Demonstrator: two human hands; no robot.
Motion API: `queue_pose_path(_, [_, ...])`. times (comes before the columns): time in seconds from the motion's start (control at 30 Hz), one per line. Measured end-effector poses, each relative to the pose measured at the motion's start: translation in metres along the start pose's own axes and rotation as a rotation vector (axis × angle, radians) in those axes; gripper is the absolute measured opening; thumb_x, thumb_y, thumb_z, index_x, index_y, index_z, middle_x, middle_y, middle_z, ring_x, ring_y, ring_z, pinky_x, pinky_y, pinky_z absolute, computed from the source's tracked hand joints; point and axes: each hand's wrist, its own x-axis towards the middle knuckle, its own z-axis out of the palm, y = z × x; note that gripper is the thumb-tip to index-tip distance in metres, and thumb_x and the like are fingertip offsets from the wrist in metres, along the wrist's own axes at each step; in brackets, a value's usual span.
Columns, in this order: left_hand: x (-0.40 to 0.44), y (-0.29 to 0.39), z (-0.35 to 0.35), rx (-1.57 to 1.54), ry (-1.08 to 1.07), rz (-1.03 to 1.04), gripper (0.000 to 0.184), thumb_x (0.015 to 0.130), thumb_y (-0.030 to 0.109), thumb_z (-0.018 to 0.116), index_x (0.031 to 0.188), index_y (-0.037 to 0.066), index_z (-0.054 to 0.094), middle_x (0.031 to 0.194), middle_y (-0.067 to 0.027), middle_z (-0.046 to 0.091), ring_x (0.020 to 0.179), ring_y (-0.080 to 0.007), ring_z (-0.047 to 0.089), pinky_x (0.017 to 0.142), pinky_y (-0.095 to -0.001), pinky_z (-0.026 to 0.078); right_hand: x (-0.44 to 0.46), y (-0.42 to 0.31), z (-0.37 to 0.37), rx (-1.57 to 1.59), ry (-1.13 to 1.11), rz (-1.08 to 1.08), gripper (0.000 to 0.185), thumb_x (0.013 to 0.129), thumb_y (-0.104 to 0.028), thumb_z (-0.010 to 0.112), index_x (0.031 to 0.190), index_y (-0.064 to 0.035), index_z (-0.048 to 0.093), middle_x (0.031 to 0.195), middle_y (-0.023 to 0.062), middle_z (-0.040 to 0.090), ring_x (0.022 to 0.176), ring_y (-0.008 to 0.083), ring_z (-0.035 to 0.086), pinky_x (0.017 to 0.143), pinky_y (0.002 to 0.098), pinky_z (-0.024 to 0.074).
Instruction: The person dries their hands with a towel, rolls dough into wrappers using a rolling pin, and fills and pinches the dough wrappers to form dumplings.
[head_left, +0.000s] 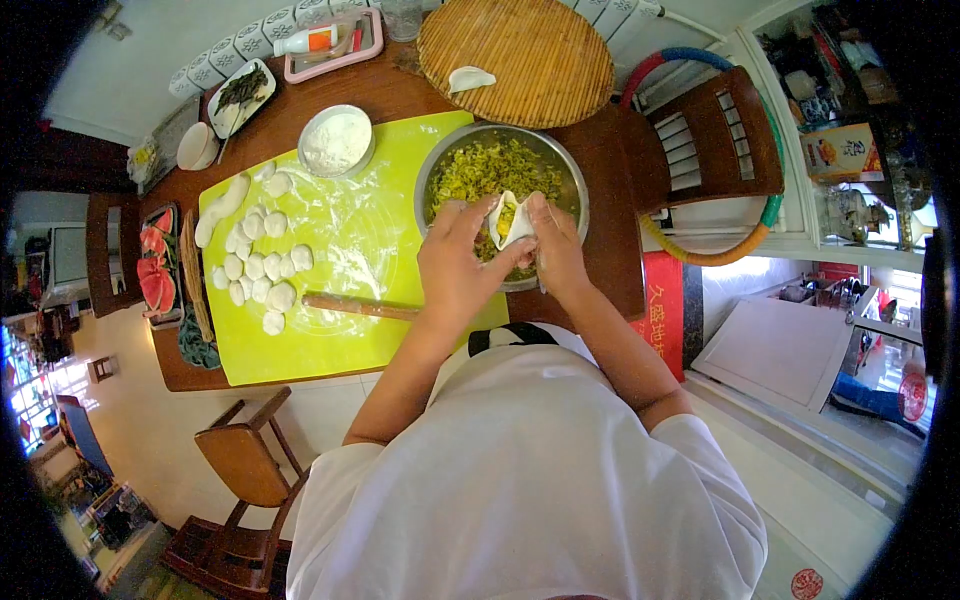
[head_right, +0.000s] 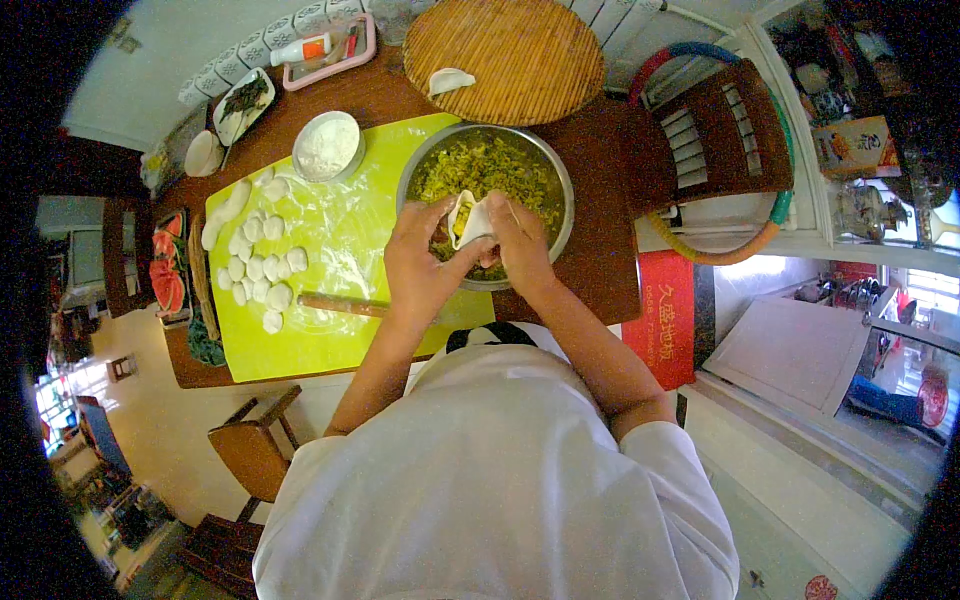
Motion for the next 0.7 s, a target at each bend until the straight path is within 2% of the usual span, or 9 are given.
queue_pose_path(0.17, [0.003, 0.001, 0.002, 0.033, 0.243, 0.189, 0.049, 0.059, 0.021, 0.084, 0.101, 0.006, 0.064, 0.097, -0.0115, 0.056, 0.089, -0.0268, 0.055, 0.074, -0.0344, 0.047, 0.003, 0.013, 0.01, 0.531, -0.042, 0.135, 0.042, 0.097, -0.044, 0.039, 0.085, -0.0072, 0.055, 0.065, 0.0028, 0.054, 0.052, 0.01, 0.048, 0.045, 0.0232, 0.0389])
queue_pose_path(0.23, [-0.003, -0.008, -0.001, 0.204, 0.322, 0.427, 0.042, 0.056, 0.021, 0.084, 0.092, 0.01, 0.067, 0.103, -0.01, 0.054, 0.095, -0.0266, 0.051, 0.078, -0.0366, 0.043, 0.002, 0.017, 0.011, 0.55, -0.072, 0.129, 0.042, 0.097, -0.045, 0.038, 0.086, -0.0074, 0.055, 0.066, 0.0029, 0.054, 0.051, 0.0104, 0.048, 0.045, 0.0237, 0.039])
queue_pose_path(0.33, [-0.003, -0.013, -0.003, 0.241, 0.318, 0.539, 0.036, 0.055, 0.02, 0.083, 0.087, 0.013, 0.069, 0.103, -0.0093, 0.053, 0.095, -0.0265, 0.05, 0.08, -0.0384, 0.041, 0.0, 0.013, 0.015, 0.586, -0.092, 0.149, 0.043, 0.097, -0.046, 0.037, 0.086, -0.0077, 0.054, 0.067, 0.0029, 0.055, 0.052, 0.0111, 0.049, 0.047, 0.0247, 0.0397])
queue_pose_path(0.4, [-0.003, -0.016, -0.004, 0.257, 0.301, 0.552, 0.034, 0.056, 0.019, 0.083, 0.087, 0.013, 0.068, 0.104, -0.0094, 0.053, 0.095, -0.0273, 0.05, 0.08, -0.039, 0.041, 0.001, 0.015, 0.014, 0.603, -0.083, 0.174, 0.043, 0.097, -0.046, 0.037, 0.086, -0.0079, 0.054, 0.068, 0.0029, 0.055, 0.053, 0.0114, 0.049, 0.048, 0.0251, 0.0403])
queue_pose_path(0.47, [-0.002, -0.016, -0.004, 0.27, 0.281, 0.567, 0.033, 0.057, 0.019, 0.082, 0.087, 0.013, 0.068, 0.104, -0.0095, 0.053, 0.095, -0.0281, 0.05, 0.08, -0.0397, 0.04, 0.002, 0.025, 0.006, 0.496, -0.15, 0.129, 0.043, 0.098, -0.041, 0.039, 0.108, -0.0018, 0.056, 0.094, 0.006, 0.061, 0.083, 0.0142, 0.059, 0.072, 0.0286, 0.0485])
queue_pose_path(0.5, [-0.001, -0.015, -0.004, 0.247, 0.274, 0.528, 0.038, 0.058, 0.02, 0.082, 0.092, 0.012, 0.067, 0.106, -0.0101, 0.053, 0.097, -0.0293, 0.05, 0.083, -0.0404, 0.04, 0.0, 0.021, 0.008, 0.495, -0.15, 0.129, 0.043, 0.098, -0.041, 0.039, 0.108, -0.0018, 0.056, 0.094, 0.006, 0.061, 0.083, 0.0142, 0.059, 0.072, 0.0286, 0.0485])
queue_pose_path(0.57, [0.002, -0.008, -0.003, 0.226, 0.268, 0.489, 0.043, 0.058, 0.021, 0.082, 0.096, 0.01, 0.065, 0.107, -0.0107, 0.054, 0.1, -0.0305, 0.05, 0.086, -0.0411, 0.04, -0.004, 0.009, 0.014, 0.253, -0.092, -0.003, 0.045, 0.098, -0.044, 0.036, 0.09, -0.0049, 0.057, 0.072, 0.0026, 0.055, 0.062, 0.0109, 0.052, 0.055, 0.0261, 0.0426])
queue_pose_path(0.67, [0.007, 0.001, -0.001, -0.147, 0.229, 0.164, 0.057, 0.061, 0.026, 0.081, 0.109, 0.006, 0.058, 0.11, -0.0136, 0.056, 0.106, -0.0322, 0.051, 0.093, -0.0421, 0.039, -0.004, 0.013, 0.011, 0.138, -0.144, -0.094, 0.047, 0.097, -0.045, 0.039, 0.093, -0.0027, 0.059, 0.075, 0.0025, 0.056, 0.065, 0.0106, 0.051, 0.061, 0.027, 0.0425])
queue_pose_path(0.7, [0.009, -0.01, 0.0, -0.198, 0.057, 0.219, 0.061, 0.06, 0.026, 0.082, 0.11, 0.004, 0.056, 0.11, -0.0151, 0.058, 0.102, -0.0334, 0.053, 0.091, -0.0424, 0.041, -0.005, 0.012, 0.012, 0.138, -0.145, -0.093, 0.047, 0.097, -0.045, 0.039, 0.093, -0.0027, 0.059, 0.075, 0.0025, 0.056, 0.065, 0.0106, 0.051, 0.061, 0.027, 0.0425])
